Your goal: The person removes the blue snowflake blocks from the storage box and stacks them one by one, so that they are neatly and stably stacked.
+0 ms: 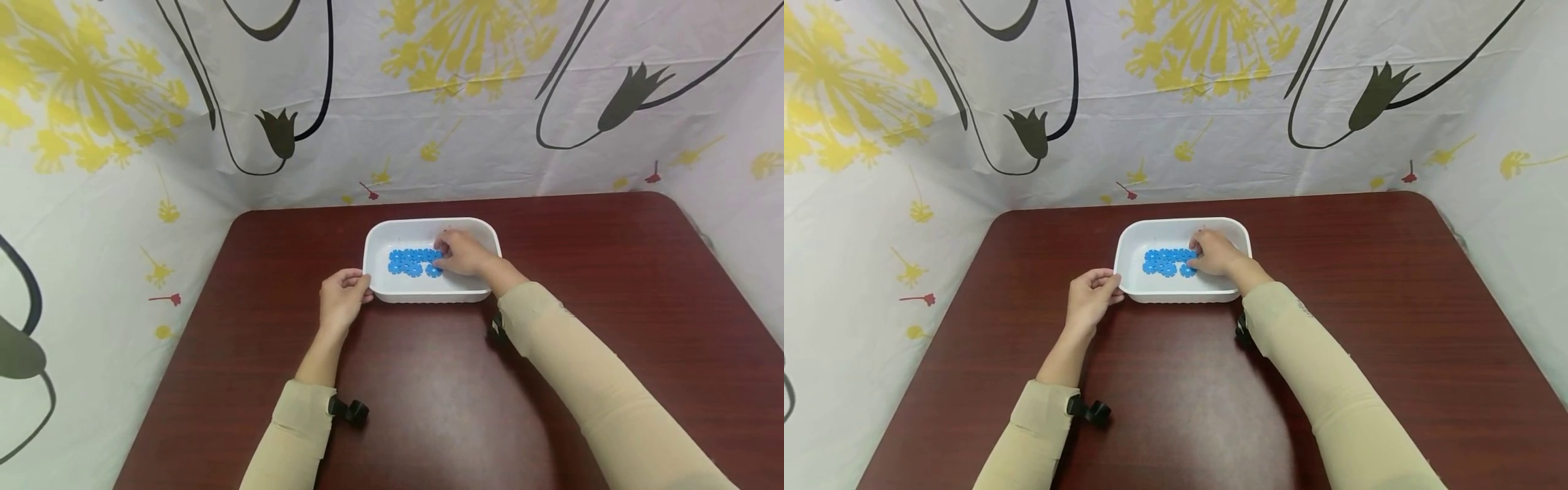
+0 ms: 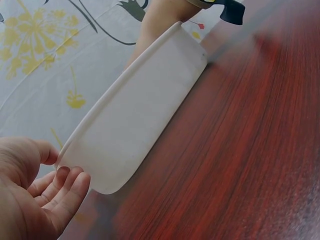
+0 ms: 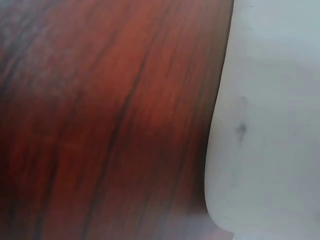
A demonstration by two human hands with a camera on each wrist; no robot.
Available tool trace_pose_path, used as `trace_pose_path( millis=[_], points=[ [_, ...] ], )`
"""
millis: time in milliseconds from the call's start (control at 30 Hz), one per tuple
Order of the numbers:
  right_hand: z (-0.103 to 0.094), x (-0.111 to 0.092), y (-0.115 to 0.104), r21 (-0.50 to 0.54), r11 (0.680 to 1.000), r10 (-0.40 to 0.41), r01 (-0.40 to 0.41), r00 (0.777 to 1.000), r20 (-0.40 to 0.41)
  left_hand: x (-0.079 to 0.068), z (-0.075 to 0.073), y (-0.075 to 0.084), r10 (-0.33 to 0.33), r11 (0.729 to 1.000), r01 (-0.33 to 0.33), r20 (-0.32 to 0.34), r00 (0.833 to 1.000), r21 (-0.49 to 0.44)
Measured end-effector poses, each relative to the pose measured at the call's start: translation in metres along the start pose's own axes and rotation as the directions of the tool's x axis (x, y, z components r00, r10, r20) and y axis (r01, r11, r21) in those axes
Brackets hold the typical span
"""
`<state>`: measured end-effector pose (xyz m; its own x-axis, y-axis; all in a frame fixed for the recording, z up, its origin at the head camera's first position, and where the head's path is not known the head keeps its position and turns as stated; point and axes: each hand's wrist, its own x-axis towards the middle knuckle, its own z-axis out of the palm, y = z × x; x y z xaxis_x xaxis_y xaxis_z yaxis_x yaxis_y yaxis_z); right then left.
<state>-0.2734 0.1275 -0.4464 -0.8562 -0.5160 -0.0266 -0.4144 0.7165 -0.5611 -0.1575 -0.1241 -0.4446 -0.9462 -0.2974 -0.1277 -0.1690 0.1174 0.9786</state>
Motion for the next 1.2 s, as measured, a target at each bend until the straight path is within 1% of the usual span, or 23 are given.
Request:
trace_pose_path(
  millis=[167,333,500,600,700,800,1000,1100,1200],
  points=[
    [0.0,-0.001,0.001,0.027,1.0,0.01,-0.01,1.0,0.024,0.0,0.001,0.0,0.004,1.0,-0.004,0.007,1.0,-0.015],
    [-0.001,-0.002,0.0,0.05,0.998,0.039,-0.04,0.999,0.011,0.0,0.001,-0.001,0.011,1.0,-0.01,0.011,1.0,-0.018],
    [-0.004,-0.003,0.001,0.092,0.994,0.063,-0.067,0.997,0.043,0.001,0.0,-0.001,0.009,1.0,-0.009,0.015,1.0,-0.007],
    [-0.005,-0.003,0.001,0.104,0.993,0.044,-0.051,0.997,0.067,0.0,0.0,-0.001,0.007,1.0,-0.007,0.017,1.0,-0.004],
    [-0.005,-0.003,0.001,0.084,0.996,0.008,-0.014,0.997,0.072,0.0,-0.001,0.0,0.008,1.0,-0.008,0.02,1.0,-0.01],
    [-0.006,-0.003,0.0,0.057,0.998,-0.019,0.016,0.998,0.061,0.0,0.0,0.001,0.01,1.0,-0.01,0.024,1.0,-0.015],
    [-0.007,-0.005,-0.003,0.041,0.999,-0.016,0.015,0.999,0.032,0.0,0.001,0.0,0.006,1.0,-0.006,0.025,1.0,-0.019],
    [-0.008,-0.007,-0.006,0.038,0.999,-0.033,0.034,0.999,-0.009,-0.001,0.001,0.0,-0.01,0.999,0.011,0.019,1.0,-0.045],
    [-0.012,-0.008,-0.01,0.038,0.997,-0.072,0.074,0.996,-0.06,-0.002,0.002,0.0,-0.026,0.996,0.027,0.013,1.0,-0.085]
  ],
)
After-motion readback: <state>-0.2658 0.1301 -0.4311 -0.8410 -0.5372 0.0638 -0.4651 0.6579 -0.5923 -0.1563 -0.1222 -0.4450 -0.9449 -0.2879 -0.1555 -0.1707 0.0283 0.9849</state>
